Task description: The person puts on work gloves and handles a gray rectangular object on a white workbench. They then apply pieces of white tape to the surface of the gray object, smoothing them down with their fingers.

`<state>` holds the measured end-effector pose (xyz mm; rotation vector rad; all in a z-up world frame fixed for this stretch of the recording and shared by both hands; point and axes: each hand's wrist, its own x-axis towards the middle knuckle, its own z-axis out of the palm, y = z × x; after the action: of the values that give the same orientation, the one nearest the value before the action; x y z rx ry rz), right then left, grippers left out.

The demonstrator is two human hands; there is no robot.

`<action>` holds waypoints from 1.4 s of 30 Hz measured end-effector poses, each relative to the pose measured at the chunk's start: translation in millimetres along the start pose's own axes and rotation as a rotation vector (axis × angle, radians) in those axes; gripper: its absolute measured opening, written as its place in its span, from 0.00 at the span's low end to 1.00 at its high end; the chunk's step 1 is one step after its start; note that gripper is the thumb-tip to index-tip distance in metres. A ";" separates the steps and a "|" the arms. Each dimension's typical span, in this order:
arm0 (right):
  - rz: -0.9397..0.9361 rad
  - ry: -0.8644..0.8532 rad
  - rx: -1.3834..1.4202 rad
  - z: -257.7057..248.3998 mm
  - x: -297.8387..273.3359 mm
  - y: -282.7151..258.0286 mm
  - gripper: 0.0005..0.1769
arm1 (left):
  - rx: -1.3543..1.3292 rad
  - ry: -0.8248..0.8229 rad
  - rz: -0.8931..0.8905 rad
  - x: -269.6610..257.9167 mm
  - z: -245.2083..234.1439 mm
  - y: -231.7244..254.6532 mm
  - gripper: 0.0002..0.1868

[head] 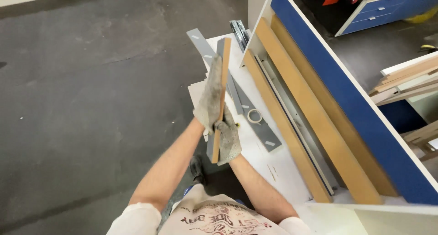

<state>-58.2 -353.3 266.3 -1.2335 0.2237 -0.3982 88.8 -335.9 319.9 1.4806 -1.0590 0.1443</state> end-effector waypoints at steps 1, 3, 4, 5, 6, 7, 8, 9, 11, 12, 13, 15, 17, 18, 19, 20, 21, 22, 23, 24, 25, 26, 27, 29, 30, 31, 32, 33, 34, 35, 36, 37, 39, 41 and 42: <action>-0.051 -0.019 -0.041 1.8 -5.5 -2.1 0.39 | 0.062 -0.002 0.048 -20.8 5.7 15.0 0.49; -0.105 -0.039 -0.081 5.5 -11.9 -7.4 0.39 | 0.126 -0.004 0.098 -52.6 14.0 40.5 0.49; -0.159 -0.056 -0.125 7.9 -12.8 -10.9 0.39 | 0.186 -0.005 0.147 -63.5 16.3 51.3 0.49; -0.212 -0.077 -0.172 9.6 -12.4 -13.7 0.39 | 0.245 -0.001 0.197 -74.3 18.9 60.4 0.49; -0.214 -0.080 -0.175 3.7 -12.2 -19.0 0.39 | 0.246 0.003 0.199 -92.5 19.6 67.3 0.49; -0.264 -0.096 -0.220 -1.2 -14.8 -23.7 0.39 | 0.253 0.023 0.261 -113.0 19.7 75.4 0.48; -0.313 -0.112 -0.266 -5.6 -16.7 -28.2 0.39 | 0.261 0.042 0.323 -133.1 19.3 83.0 0.47; -0.310 -0.106 -0.271 -9.7 -9.4 -36.3 0.39 | 0.253 0.041 0.322 -171.7 8.9 71.4 0.47; -0.408 -0.124 -0.373 -18.5 4.8 -51.2 0.40 | 0.246 -0.568 0.149 -249.6 -11.7 46.2 0.51; -0.406 -0.114 -0.381 -19.9 -4.0 -50.6 0.40 | 0.235 -0.572 0.154 -258.4 -34.0 22.1 0.51; -0.454 -0.126 -0.435 -19.8 -9.7 -50.5 0.40 | 0.528 -0.954 -0.229 -265.2 -56.8 -3.5 0.35; -0.518 -0.117 -0.489 -12.3 -16.0 -53.1 0.40 | 0.834 -1.324 -0.608 -246.3 -109.1 -29.3 0.23; -0.620 -0.128 -0.583 2.1 -25.0 -47.7 0.40 | 1.012 -0.845 -0.450 -214.3 -164.8 -26.1 0.10; -0.609 -0.128 -0.584 9.2 -37.4 -36.5 0.40 | 1.005 -0.852 -0.457 -178.2 -171.5 12.3 0.10; -0.525 -0.158 -0.654 21.8 -50.9 -24.7 0.40 | 0.307 -0.544 -0.629 -148.0 -190.9 57.7 0.22; -0.440 -0.189 -0.723 34.6 -65.3 -13.1 0.40 | -0.379 -0.186 -0.726 -121.5 -217.1 106.8 0.35; -0.440 -0.208 -0.715 41.4 -72.6 -0.7 0.40 | -0.370 -0.167 -0.729 -126.0 -222.2 91.9 0.35; -0.443 -0.200 -0.852 47.3 -79.7 11.3 0.40 | -0.630 -0.132 -0.569 -130.2 -226.9 76.9 0.44; -0.444 -0.188 -0.991 52.3 -87.3 21.6 0.40 | -0.883 -0.098 -0.396 -133.0 -231.0 62.2 0.53; -0.444 -0.204 -0.985 52.1 -87.0 33.6 0.40 | -0.876 -0.084 -0.398 -134.8 -235.8 90.8 0.53; -0.448 -0.240 -0.911 49.7 -87.4 45.3 0.39 | -0.716 -0.019 -0.527 -132.7 -236.9 118.0 0.41; -0.452 -0.275 -0.838 46.3 -87.8 56.7 0.38 | -0.553 0.047 -0.651 -130.4 -236.6 145.3 0.30; -0.456 -0.260 -0.840 57.4 -90.8 43.5 0.38 | -0.555 0.032 -0.646 -131.2 -241.4 157.4 0.30; -0.481 -0.250 -1.192 74.9 -100.4 14.9 0.53 | -0.321 -0.025 -0.728 -133.4 -246.4 182.1 0.24; -0.476 -0.228 -1.200 114.0 -84.8 4.1 0.53 | -0.329 -0.045 -0.723 -137.3 -245.7 176.0 0.24; -0.484 -0.250 -1.099 151.1 -70.2 -6.6 0.56 | -0.270 -0.115 -0.726 -142.9 -243.4 171.0 0.25; -0.493 -0.270 -0.998 186.8 -53.8 -17.3 0.60 | -0.210 -0.185 -0.725 -148.3 -240.5 165.7 0.27; -0.485 -0.253 -1.002 193.8 -62.4 -30.7 0.60 | -0.216 -0.203 -0.726 -150.2 -240.5 167.9 0.27; -0.503 -0.291 -0.843 201.0 -70.4 -44.4 0.65 | -0.220 -0.202 -0.732 -151.7 -240.5 170.0 0.28; -0.528 -0.323 -0.679 210.9 -75.8 -58.7 0.71 | -0.217 -0.205 -0.733 -150.4 -243.5 172.0 0.29; -0.530 -0.301 -0.678 221.7 -94.4 -76.0 0.71 | -0.215 -0.227 -0.729 -147.8 -247.4 176.8 0.29; -0.521 -0.340 -0.563 232.1 -110.5 -93.8 0.60 | -0.213 -0.206 -0.729 -144.6 -250.7 180.8 0.31; -0.505 -0.376 -0.449 230.5 -122.5 -88.6 0.50 | -0.214 -0.186 -0.737 -144.5 -257.4 190.3 0.32; -0.842 -0.280 -1.017 205.8 -111.7 -44.3 0.59 | -0.214 -0.129 -0.759 -147.0 -264.2 200.8 0.36; -0.841 -0.282 -1.017 215.6 -123.8 -59.8 0.59 | -0.215 -0.128 -0.760 -146.3 -267.3 205.0 0.36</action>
<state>-100.0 -131.4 386.2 -2.3613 -0.4222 -0.8779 -2.6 -1.2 440.5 1.6080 -0.5277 -0.5887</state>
